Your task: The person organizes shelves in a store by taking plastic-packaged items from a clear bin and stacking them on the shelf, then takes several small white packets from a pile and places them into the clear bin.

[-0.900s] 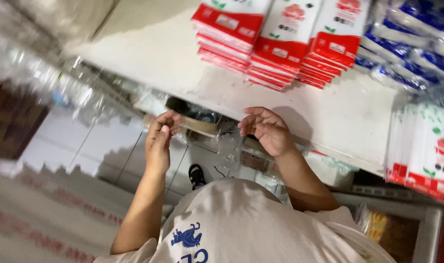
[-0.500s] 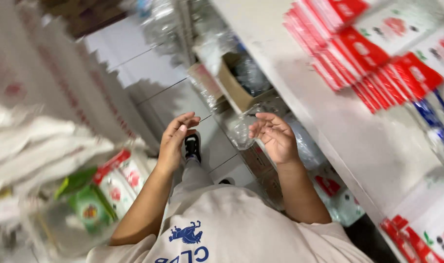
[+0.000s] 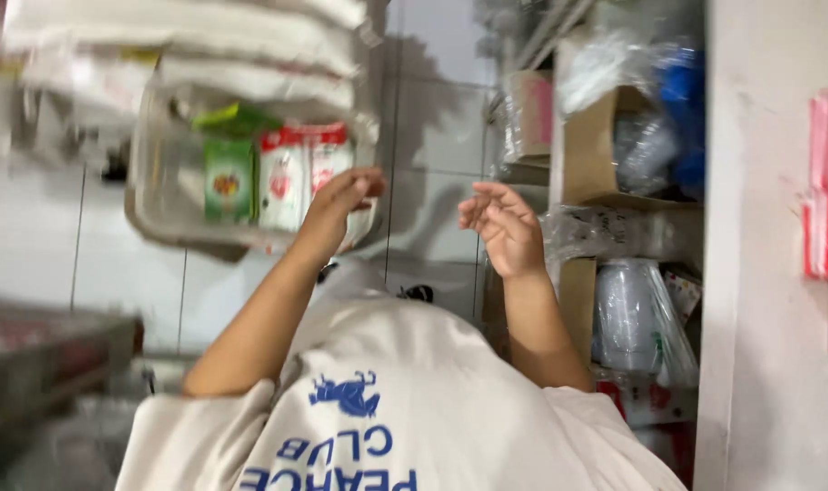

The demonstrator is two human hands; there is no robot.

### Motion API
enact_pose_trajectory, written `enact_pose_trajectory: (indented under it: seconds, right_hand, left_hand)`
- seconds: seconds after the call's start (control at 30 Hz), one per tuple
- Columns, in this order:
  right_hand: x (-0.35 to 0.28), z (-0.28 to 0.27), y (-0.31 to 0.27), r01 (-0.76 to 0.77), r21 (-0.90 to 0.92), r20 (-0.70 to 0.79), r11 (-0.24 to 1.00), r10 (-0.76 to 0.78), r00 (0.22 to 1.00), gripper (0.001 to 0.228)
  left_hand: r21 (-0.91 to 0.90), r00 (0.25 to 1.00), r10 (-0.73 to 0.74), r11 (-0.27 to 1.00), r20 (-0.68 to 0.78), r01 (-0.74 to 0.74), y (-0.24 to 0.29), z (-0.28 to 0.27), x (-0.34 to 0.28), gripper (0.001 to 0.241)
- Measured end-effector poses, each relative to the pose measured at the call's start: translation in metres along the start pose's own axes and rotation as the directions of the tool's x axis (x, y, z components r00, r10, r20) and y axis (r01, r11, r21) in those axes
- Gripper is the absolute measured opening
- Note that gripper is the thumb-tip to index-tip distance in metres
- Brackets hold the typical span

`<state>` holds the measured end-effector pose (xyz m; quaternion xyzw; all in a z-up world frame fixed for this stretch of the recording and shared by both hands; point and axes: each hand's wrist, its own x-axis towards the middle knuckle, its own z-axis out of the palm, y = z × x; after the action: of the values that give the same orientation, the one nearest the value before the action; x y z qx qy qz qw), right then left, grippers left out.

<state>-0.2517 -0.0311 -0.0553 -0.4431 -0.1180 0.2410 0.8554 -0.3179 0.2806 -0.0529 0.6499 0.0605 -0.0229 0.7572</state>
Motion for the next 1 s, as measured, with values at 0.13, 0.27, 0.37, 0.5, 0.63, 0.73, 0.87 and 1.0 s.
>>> enact_pose_trajectory:
  seconds: [0.13,0.27,0.37,0.5,0.63,0.73,0.87,1.0]
  right_hand:
    - [0.023,0.021,0.034,-0.204,-0.004,0.039,0.979,0.204,0.978,0.033]
    - [0.045,0.033,0.090,-0.401,-0.011,0.032,0.916,0.401,0.915,0.030]
    - [0.069,0.046,0.144,-0.524,-0.070,-0.046,0.849,0.522,0.852,0.030]
    - [0.104,0.062,0.222,-0.671,-0.218,-0.188,0.708,0.645,0.741,0.031]
    - [0.141,0.065,0.307,-0.778,-0.192,-0.263,0.598,0.732,0.628,0.030]
    - [0.164,0.063,0.363,-0.806,-0.267,-0.371,0.529,0.715,0.592,0.033]
    - [0.193,0.055,0.426,-0.804,-0.270,-0.509,0.530,0.630,0.587,0.041]
    - [0.212,0.053,0.478,-0.764,-0.407,-0.646,0.501,0.433,0.628,0.054]
  left_hand:
    - [-0.148,0.981,-0.156,0.979,-0.119,0.138,-0.030,-0.037,0.003,0.037]
    - [-0.261,0.922,-0.317,0.930,-0.221,0.257,-0.076,-0.089,-0.007,0.036]
    - [-0.330,0.852,-0.445,0.876,-0.275,0.351,-0.112,-0.136,-0.019,0.037]
    - [-0.393,0.779,-0.543,0.821,-0.314,0.414,-0.170,-0.199,-0.024,0.035]
    - [-0.482,0.740,-0.617,0.751,-0.269,0.451,-0.234,-0.248,-0.004,0.035]
    - [-0.508,0.714,-0.663,0.705,-0.223,0.495,-0.252,-0.267,0.029,0.035]
    - [-0.346,0.767,-0.556,0.822,-0.321,0.452,-0.243,-0.278,0.071,0.027]
    - [-0.211,0.849,-0.476,0.876,-0.227,0.435,-0.225,-0.293,0.095,0.026]
